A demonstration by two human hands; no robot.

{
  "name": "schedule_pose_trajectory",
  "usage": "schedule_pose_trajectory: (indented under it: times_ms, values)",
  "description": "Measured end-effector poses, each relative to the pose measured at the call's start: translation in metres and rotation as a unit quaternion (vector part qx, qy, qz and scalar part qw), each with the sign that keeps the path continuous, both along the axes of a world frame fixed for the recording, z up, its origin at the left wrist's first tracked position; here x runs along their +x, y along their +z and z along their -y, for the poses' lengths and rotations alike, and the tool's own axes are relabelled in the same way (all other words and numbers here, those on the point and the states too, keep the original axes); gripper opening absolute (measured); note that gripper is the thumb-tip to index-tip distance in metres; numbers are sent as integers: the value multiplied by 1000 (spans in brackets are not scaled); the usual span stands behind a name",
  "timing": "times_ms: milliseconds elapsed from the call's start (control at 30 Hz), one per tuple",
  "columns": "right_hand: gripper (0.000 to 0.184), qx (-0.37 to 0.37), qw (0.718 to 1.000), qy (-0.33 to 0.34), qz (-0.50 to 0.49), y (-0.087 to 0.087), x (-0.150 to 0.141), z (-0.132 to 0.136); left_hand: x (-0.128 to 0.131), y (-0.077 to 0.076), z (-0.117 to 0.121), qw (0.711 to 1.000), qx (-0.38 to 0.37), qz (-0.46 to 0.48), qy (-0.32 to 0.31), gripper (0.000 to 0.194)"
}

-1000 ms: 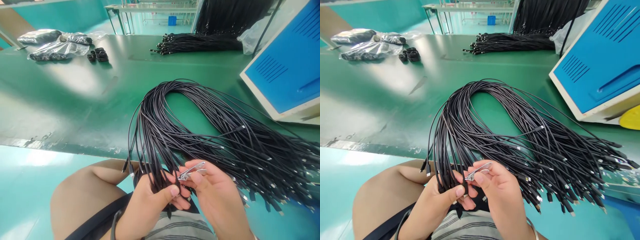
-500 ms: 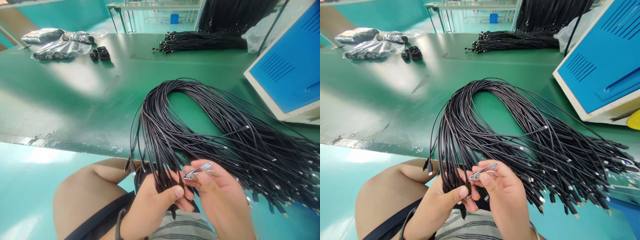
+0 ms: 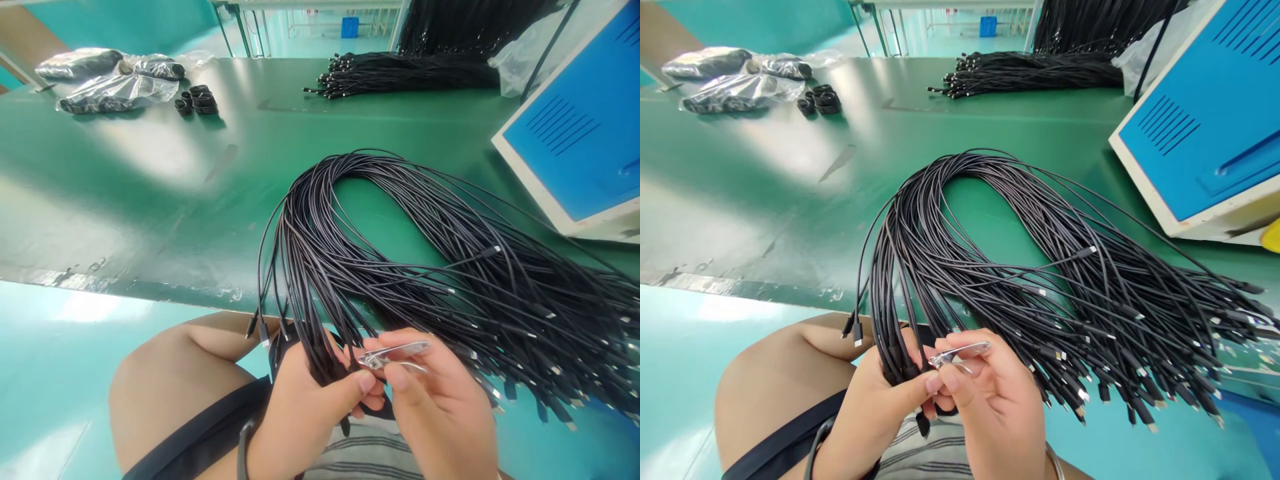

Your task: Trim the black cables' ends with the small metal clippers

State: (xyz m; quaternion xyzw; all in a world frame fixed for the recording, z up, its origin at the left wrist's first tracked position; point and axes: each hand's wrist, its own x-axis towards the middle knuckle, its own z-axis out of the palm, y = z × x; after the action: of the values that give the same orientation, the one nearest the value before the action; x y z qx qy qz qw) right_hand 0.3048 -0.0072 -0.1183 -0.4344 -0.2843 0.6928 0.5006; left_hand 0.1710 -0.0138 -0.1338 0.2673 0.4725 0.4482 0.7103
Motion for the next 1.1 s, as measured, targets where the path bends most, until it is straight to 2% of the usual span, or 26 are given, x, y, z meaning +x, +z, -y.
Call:
schedule_pose_trajectory:
  times_ms: [500,633,767,833,900,967,1033,1100]
  values:
    - [14,5,997,30,70,-1,0,-2,2,2,0,999,-32,-2,4,14]
    - [12,-17,999,24,39,-4,1,-4,2,2,-1,999,-36,7,-1,14]
    - [12,4,995,80,-67,-6,5,-11,3,1,-2,999,-37,4,-9,19]
    - [14,21,988,138,-68,-3,7,-15,3,2,-3,999,-36,-18,-28,19]
    - [19,38,980,195,-18,3,10,-19,0,4,-4,998,-24,-32,-50,20]
    - [22,69,971,201,106,10,15,-23,-6,7,-4,997,-3,-11,-72,18]
    - [19,102,950,151,252,17,25,-27,-14,10,-3,995,3,43,-87,17]
    - [15,124,923,71,356,20,39,-31,-23,13,-1,991,-7,85,-99,20]
